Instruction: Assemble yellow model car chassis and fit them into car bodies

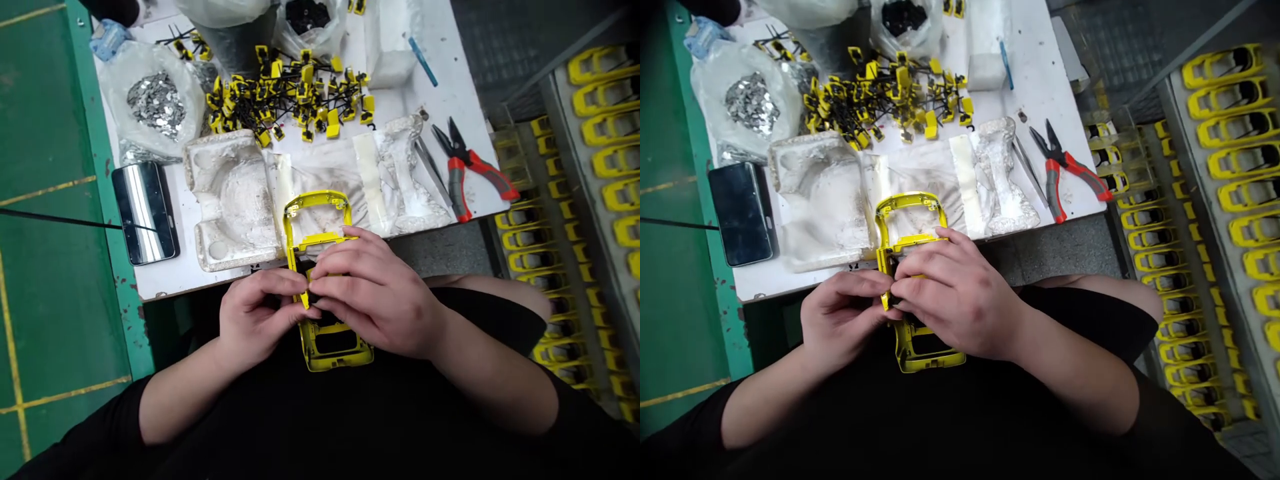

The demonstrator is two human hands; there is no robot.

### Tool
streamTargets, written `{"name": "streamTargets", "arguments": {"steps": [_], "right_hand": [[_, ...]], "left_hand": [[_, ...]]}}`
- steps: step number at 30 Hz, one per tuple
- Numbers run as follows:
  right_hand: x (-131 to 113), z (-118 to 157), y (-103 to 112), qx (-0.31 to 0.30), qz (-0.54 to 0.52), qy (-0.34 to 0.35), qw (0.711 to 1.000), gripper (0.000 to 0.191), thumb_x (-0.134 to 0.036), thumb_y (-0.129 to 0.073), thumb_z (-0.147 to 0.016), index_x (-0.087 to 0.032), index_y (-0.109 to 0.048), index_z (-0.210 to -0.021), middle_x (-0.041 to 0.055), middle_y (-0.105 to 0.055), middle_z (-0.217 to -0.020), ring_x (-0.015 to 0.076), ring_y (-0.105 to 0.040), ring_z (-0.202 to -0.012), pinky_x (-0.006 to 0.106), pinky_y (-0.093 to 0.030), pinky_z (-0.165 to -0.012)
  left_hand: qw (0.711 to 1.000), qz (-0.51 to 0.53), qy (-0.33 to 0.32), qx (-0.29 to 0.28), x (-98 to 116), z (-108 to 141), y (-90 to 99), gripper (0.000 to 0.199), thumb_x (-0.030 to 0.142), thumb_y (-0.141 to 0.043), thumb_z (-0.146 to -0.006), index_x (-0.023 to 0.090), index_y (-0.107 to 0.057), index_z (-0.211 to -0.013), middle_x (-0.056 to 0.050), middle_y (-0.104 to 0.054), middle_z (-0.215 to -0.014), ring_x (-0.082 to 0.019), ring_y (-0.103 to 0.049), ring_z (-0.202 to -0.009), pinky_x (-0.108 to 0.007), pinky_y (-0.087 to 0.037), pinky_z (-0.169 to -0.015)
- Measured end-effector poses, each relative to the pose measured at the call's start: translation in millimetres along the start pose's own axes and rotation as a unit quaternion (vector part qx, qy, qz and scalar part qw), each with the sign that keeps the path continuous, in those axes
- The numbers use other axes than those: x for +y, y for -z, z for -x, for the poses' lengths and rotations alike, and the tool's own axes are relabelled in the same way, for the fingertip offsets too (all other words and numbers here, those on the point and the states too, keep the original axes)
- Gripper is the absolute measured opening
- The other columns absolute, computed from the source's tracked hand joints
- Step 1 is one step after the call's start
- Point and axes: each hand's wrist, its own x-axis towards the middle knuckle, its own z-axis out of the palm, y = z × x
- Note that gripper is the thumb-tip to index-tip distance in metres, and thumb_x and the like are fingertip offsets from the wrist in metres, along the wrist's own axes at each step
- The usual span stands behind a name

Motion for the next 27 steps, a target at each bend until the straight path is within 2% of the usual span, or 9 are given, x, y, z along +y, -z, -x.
{"name": "streamTargets", "arguments": {"steps": [3,8,13,20,27], "right_hand": [[-0.3,0.2,-0.7,0.010,0.002,0.004,1.000,0.010,-0.025,-0.068,-0.110,-0.027,-0.074,-0.118,0.0029,-0.083,-0.123,0.0226,-0.077,-0.122,0.056,-0.044,-0.131],[2.3,2.0,-1.7,0.002,-0.034,-0.016,0.999,0.006,-0.030,-0.067,-0.112,-0.026,-0.070,-0.115,0.0029,-0.080,-0.124,0.0215,-0.075,-0.120,0.055,-0.038,-0.134],[2.2,1.8,1.3,-0.005,-0.087,-0.032,0.996,0.004,-0.030,-0.069,-0.109,-0.027,-0.070,-0.112,0.0020,-0.078,-0.124,0.0205,-0.074,-0.121,0.053,-0.033,-0.136],[-3.3,-6.2,1.6,-0.014,-0.107,-0.082,0.991,0.009,-0.024,-0.071,-0.106,-0.024,-0.065,-0.099,0.0004,-0.078,-0.113,0.0197,-0.074,-0.115,0.049,-0.031,-0.136],[-6.6,-6.7,-2.1,0.000,-0.125,-0.095,0.988,0.001,-0.020,-0.071,-0.106,-0.021,-0.071,-0.105,0.0027,-0.079,-0.119,0.0200,-0.073,-0.121,0.050,-0.028,-0.137]], "left_hand": [[1.000,0.006,0.003,-0.004,0.2,0.4,0.2,0.027,0.021,-0.098,-0.088,0.022,-0.079,-0.108,-0.006,-0.088,-0.106,-0.020,-0.086,-0.094,-0.031,-0.071,-0.084],[1.000,0.001,-0.005,-0.003,1.4,-0.1,-0.8,0.029,0.020,-0.099,-0.087,0.022,-0.079,-0.108,-0.006,-0.088,-0.105,-0.019,-0.085,-0.092,-0.027,-0.070,-0.080],[1.000,-0.007,-0.009,-0.015,0.3,-0.1,0.0,0.031,0.019,-0.099,-0.086,0.022,-0.079,-0.109,-0.005,-0.088,-0.106,-0.017,-0.085,-0.093,-0.029,-0.071,-0.088],[0.999,-0.030,-0.033,-0.029,-1.6,-1.0,-0.8,0.025,0.025,-0.097,-0.091,0.023,-0.078,-0.108,-0.003,-0.087,-0.100,-0.016,-0.084,-0.088,-0.027,-0.069,-0.082],[0.999,-0.019,-0.030,-0.009,-5.7,2.5,0.4,0.031,0.019,-0.099,-0.087,0.022,-0.081,-0.112,-0.005,-0.088,-0.107,-0.017,-0.085,-0.091,-0.027,-0.069,-0.084]]}}
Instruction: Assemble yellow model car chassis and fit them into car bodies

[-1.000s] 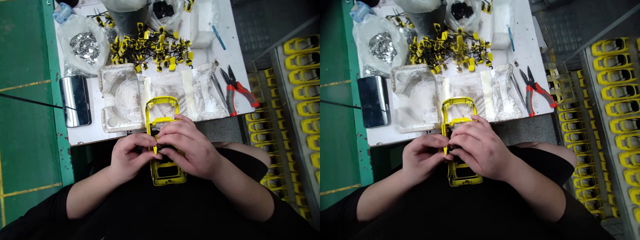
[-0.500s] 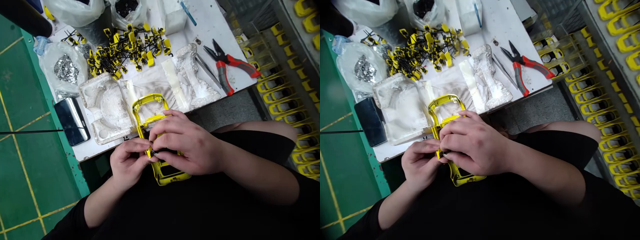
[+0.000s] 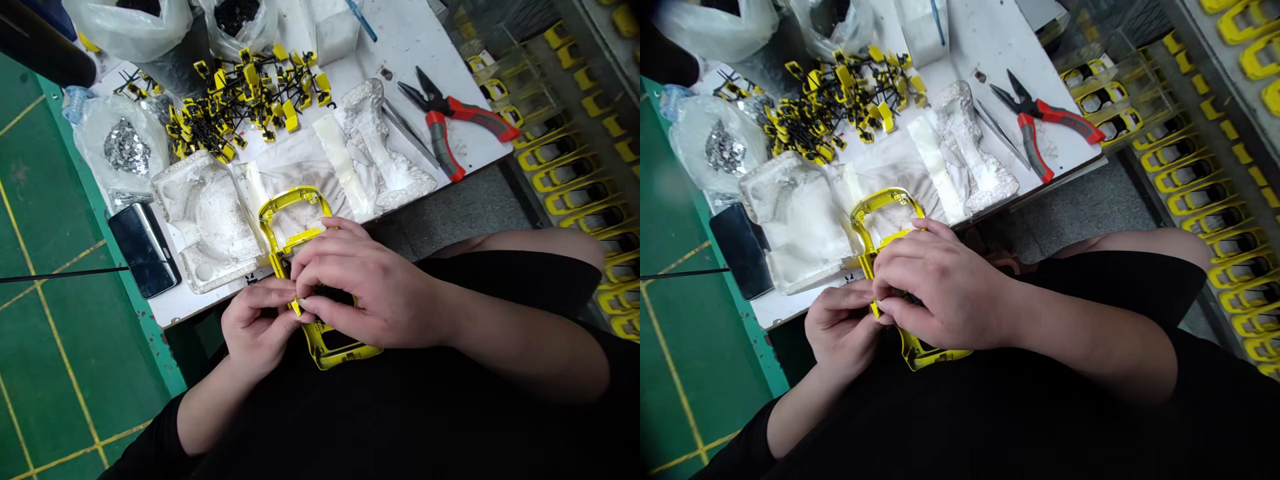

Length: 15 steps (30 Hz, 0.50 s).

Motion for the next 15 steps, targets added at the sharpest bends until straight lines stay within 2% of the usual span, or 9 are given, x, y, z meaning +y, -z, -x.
{"name": "streamTargets", "arguments": {"steps": [5,10,15], "right_hand": [[1.8,0.6,4.0,-0.004,-0.009,0.025,1.000,0.008,-0.021,-0.069,-0.108,-0.020,-0.077,-0.105,0.0048,-0.080,-0.123,0.0196,-0.073,-0.122,0.050,-0.028,-0.134],[3.0,3.6,4.5,-0.005,-0.028,0.031,0.999,0.006,-0.023,-0.074,-0.107,-0.022,-0.077,-0.101,0.0010,-0.079,-0.120,0.0173,-0.073,-0.120,0.050,-0.025,-0.135],[5.3,5.4,-1.2,0.016,-0.034,0.030,0.999,0.006,-0.023,-0.074,-0.107,-0.021,-0.075,-0.102,0.0011,-0.079,-0.120,0.0173,-0.073,-0.121,0.051,-0.023,-0.137]], "left_hand": [[1.000,0.020,0.010,0.005,-1.8,1.2,-0.6,0.030,0.021,-0.100,-0.086,0.022,-0.079,-0.108,-0.004,-0.088,-0.103,-0.015,-0.084,-0.084,-0.027,-0.068,-0.081],[0.998,0.040,0.026,0.033,-4.1,3.7,-0.5,0.031,0.025,-0.101,-0.086,0.022,-0.078,-0.106,-0.002,-0.087,-0.105,-0.015,-0.084,-0.089,-0.025,-0.069,-0.083],[0.998,0.042,0.032,0.029,-6.9,5.6,1.6,0.029,0.027,-0.099,-0.089,0.024,-0.078,-0.108,-0.001,-0.088,-0.107,-0.015,-0.085,-0.092,-0.026,-0.070,-0.085]]}}
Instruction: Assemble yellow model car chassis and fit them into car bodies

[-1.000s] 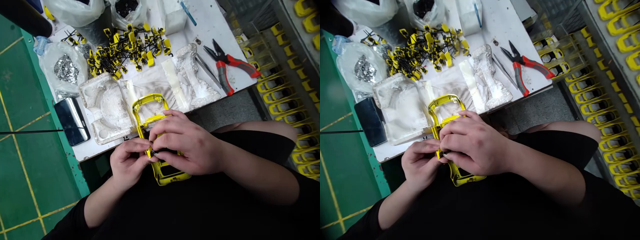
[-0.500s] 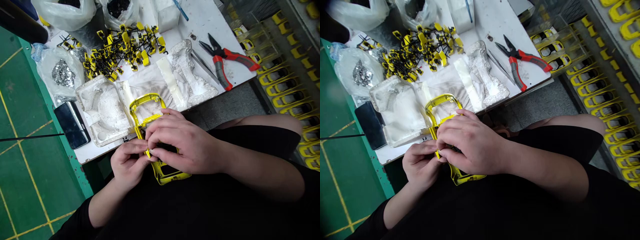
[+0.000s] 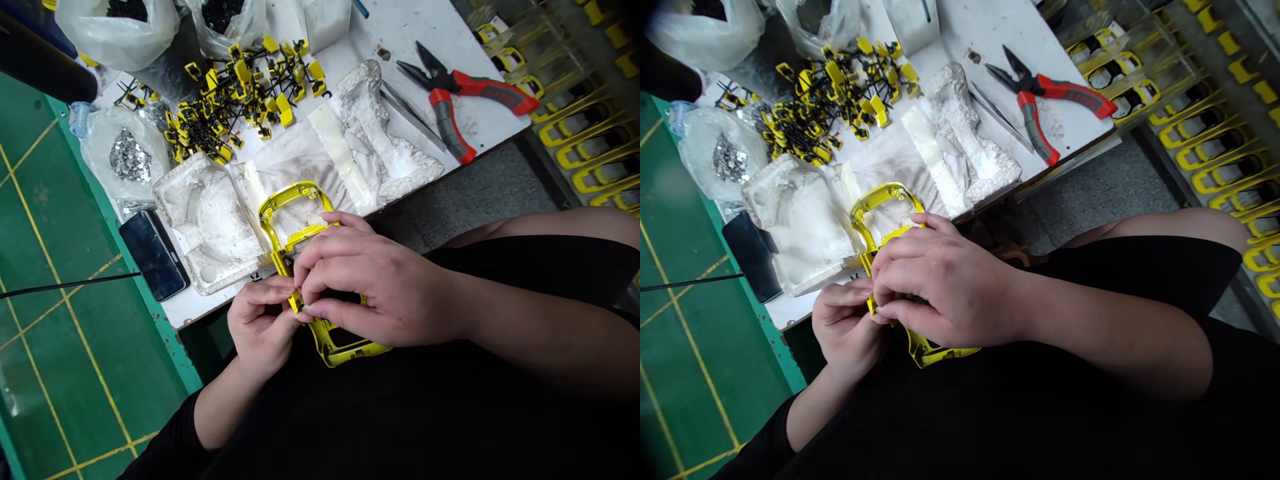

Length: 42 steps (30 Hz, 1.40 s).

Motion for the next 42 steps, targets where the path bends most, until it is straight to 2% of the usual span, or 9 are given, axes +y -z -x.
{"name": "streamTargets", "arguments": {"steps": [10,15,21,25,30,35,38,42], "right_hand": [[-1,-3,-2,0.008,0.023,-0.015,1.000,0.004,-0.021,-0.072,-0.108,-0.019,-0.075,-0.105,0.0029,-0.080,-0.117,0.0185,-0.075,-0.120,0.051,-0.030,-0.137],[-2,-2,-6,0.032,0.036,-0.016,0.999,0.006,-0.019,-0.072,-0.109,-0.021,-0.076,-0.104,0.0021,-0.082,-0.113,0.0177,-0.077,-0.116,0.053,-0.034,-0.137],[-5,1,-14,0.078,0.065,0.000,0.995,0.010,-0.019,-0.071,-0.109,-0.017,-0.080,-0.104,0.0060,-0.082,-0.109,0.0204,-0.079,-0.110,0.060,-0.038,-0.136],[-6,-3,-9,0.061,0.049,-0.024,0.997,0.007,-0.019,-0.076,-0.107,-0.019,-0.080,-0.102,0.0018,-0.083,-0.109,0.0176,-0.079,-0.109,0.054,-0.038,-0.137],[-6,-11,-2,0.029,0.025,-0.049,0.998,0.011,-0.021,-0.083,-0.103,-0.020,-0.079,-0.094,-0.0031,-0.083,-0.102,0.0154,-0.078,-0.103,0.044,-0.040,-0.130],[-6,-11,-4,0.032,0.025,-0.050,0.998,0.009,-0.023,-0.081,-0.106,-0.021,-0.080,-0.097,-0.0026,-0.084,-0.104,0.0164,-0.079,-0.105,0.046,-0.038,-0.131],[-6,-7,-4,0.037,0.028,-0.038,0.998,0.006,-0.021,-0.077,-0.107,-0.020,-0.081,-0.103,-0.0001,-0.085,-0.110,0.0171,-0.080,-0.110,0.049,-0.037,-0.134],[-7,-1,-3,0.030,0.042,-0.017,0.999,0.012,-0.020,-0.069,-0.110,-0.020,-0.081,-0.115,0.0043,-0.085,-0.119,0.0190,-0.080,-0.118,0.052,-0.038,-0.136]], "left_hand": [[1.000,0.014,0.015,-0.001,2,-1,-0.4,0.030,0.023,-0.099,-0.088,0.024,-0.079,-0.111,-0.002,-0.088,-0.107,-0.015,-0.085,-0.095,-0.026,-0.069,-0.085],[0.999,0.026,0.020,-0.006,2,-1,0.1,0.029,0.022,-0.098,-0.090,0.025,-0.080,-0.113,-0.002,-0.088,-0.110,-0.015,-0.085,-0.095,-0.026,-0.069,-0.085],[0.999,0.035,0.024,0.005,1,0,-0.4,0.032,0.019,-0.098,-0.089,0.027,-0.081,-0.114,-0.001,-0.088,-0.110,-0.016,-0.086,-0.100,-0.028,-0.071,-0.092],[1.000,0.017,0.019,0.009,1,-2,0.9,0.034,0.018,-0.100,-0.085,0.027,-0.082,-0.113,-0.001,-0.089,-0.109,-0.016,-0.086,-0.095,-0.027,-0.071,-0.088],[1.000,0.021,0.011,-0.020,2,-4,1.8,0.034,0.019,-0.102,-0.083,0.026,-0.084,-0.111,-0.002,-0.089,-0.108,-0.013,-0.083,-0.083,-0.024,-0.069,-0.079],[0.999,0.025,0.038,0.000,-1,0,1.4,0.032,0.024,-0.101,-0.085,0.025,-0.081,-0.110,-0.002,-0.088,-0.105,-0.016,-0.086,-0.090,-0.026,-0.070,-0.085],[0.999,0.018,0.048,0.019,-2,3,1.7,0.033,0.028,-0.102,-0.085,0.025,-0.081,-0.110,-0.002,-0.088,-0.108,-0.015,-0.085,-0.087,-0.025,-0.069,-0.083],[0.998,0.035,0.057,0.015,-2,4,2.0,0.031,0.029,-0.100,-0.087,0.025,-0.080,-0.110,-0.002,-0.088,-0.109,-0.013,-0.084,-0.084,-0.024,-0.068,-0.082]]}}
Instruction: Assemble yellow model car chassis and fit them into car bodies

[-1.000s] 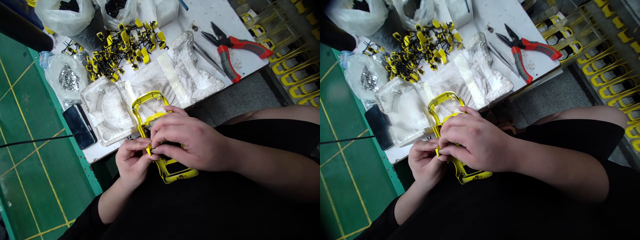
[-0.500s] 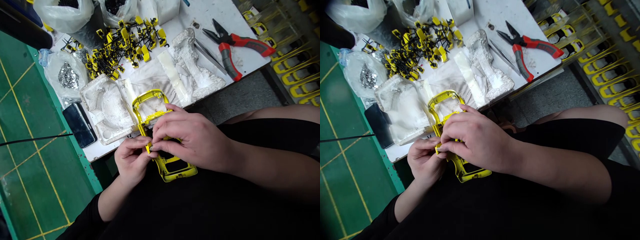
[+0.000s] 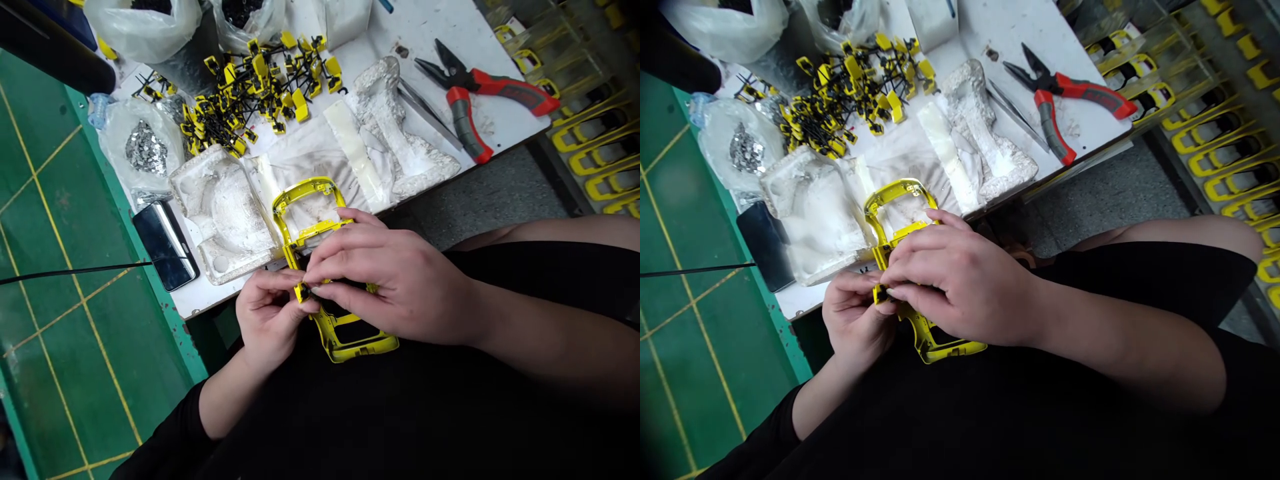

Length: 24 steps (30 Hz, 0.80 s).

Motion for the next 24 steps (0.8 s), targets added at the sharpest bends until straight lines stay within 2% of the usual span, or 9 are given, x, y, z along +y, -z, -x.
{"name": "streamTargets", "arguments": {"steps": [5,8,11,13,15,19,21,24], "right_hand": [[-1,4,3,-0.013,0.017,0.034,0.999,0.025,-0.014,-0.061,-0.109,-0.021,-0.079,-0.124,0.0056,-0.084,-0.126,0.0209,-0.079,-0.121,0.057,-0.035,-0.138],[-1,7,6,-0.032,0.033,0.035,0.998,0.027,-0.019,-0.061,-0.110,-0.021,-0.078,-0.130,0.0070,-0.082,-0.134,0.0240,-0.076,-0.128,0.060,-0.033,-0.139],[-1,11,7,-0.041,0.074,0.029,0.996,0.030,-0.028,-0.071,-0.107,-0.020,-0.076,-0.136,0.0075,-0.080,-0.134,0.0273,-0.070,-0.138,0.060,-0.031,-0.140],[-1,13,7,-0.048,0.104,0.025,0.993,0.027,-0.031,-0.076,-0.105,-0.020,-0.076,-0.130,0.0064,-0.081,-0.128,0.0285,-0.068,-0.139,0.059,-0.031,-0.140],[-1,12,5,-0.058,0.116,0.019,0.991,0.016,-0.029,-0.075,-0.106,-0.022,-0.077,-0.120,0.0044,-0.081,-0.123,0.0275,-0.069,-0.137,0.059,-0.032,-0.139],[-1,9,7,-0.081,0.086,0.009,0.993,0.008,-0.024,-0.073,-0.105,-0.025,-0.074,-0.112,0.0015,-0.081,-0.119,0.0252,-0.071,-0.134,0.062,-0.031,-0.138],[-1,6,13,-0.094,0.060,-0.001,0.994,0.008,-0.022,-0.074,-0.102,-0.026,-0.071,-0.108,0.0001,-0.082,-0.113,0.0246,-0.072,-0.131,0.062,-0.031,-0.138],[2,4,28,-0.107,0.018,-0.022,0.994,0.009,-0.022,-0.075,-0.103,-0.027,-0.070,-0.110,-0.0001,-0.082,-0.108,0.0218,-0.077,-0.120,0.057,-0.037,-0.138]], "left_hand": [[1.000,0.018,0.016,0.008,0,1,-1.3,0.030,0.031,-0.099,-0.089,0.024,-0.079,-0.109,-0.004,-0.088,-0.109,-0.011,-0.079,-0.079,-0.021,-0.064,-0.077],[0.999,0.026,0.022,0.012,1,1,-3.7,0.030,0.033,-0.099,-0.089,0.024,-0.078,-0.109,-0.004,-0.087,-0.109,-0.011,-0.080,-0.082,-0.020,-0.064,-0.078],[0.999,0.036,0.032,0.004,7,-3,-7.6,0.028,0.033,-0.097,-0.091,0.023,-0.078,-0.108,-0.004,-0.087,-0.102,-0.015,-0.083,-0.089,-0.023,-0.066,-0.082],[0.998,0.043,0.038,-0.003,11,-5,-10.5,0.026,0.031,-0.096,-0.091,0.022,-0.077,-0.106,-0.005,-0.086,-0.096,-0.016,-0.082,-0.087,-0.025,-0.066,-0.081],[0.998,0.048,0.040,-0.005,15,-7,-12.9,0.025,0.028,-0.097,-0.090,0.022,-0.077,-0.104,-0.005,-0.085,-0.093,-0.016,-0.081,-0.082,-0.025,-0.066,-0.077],[0.998,0.047,0.033,0.009,14,-7,-15.4,0.024,0.022,-0.098,-0.086,0.019,-0.079,-0.100,-0.007,-0.083,-0.088,-0.016,-0.077,-0.074,-0.021,-0.060,-0.067],[0.999,0.031,0.030,0.008,10,-5,-15.2,0.027,0.025,-0.099,-0.085,0.019,-0.078,-0.100,-0.005,-0.082,-0.086,-0.013,-0.072,-0.068,-0.019,-0.056,-0.063],[0.999,-0.022,-0.015,-0.025,4,-4,-13.6,0.041,0.038,-0.099,-0.086,0.023,-0.076,-0.116,-0.003,-0.082,-0.089,-0.009,-0.063,-0.060,-0.018,-0.051,-0.058]]}}
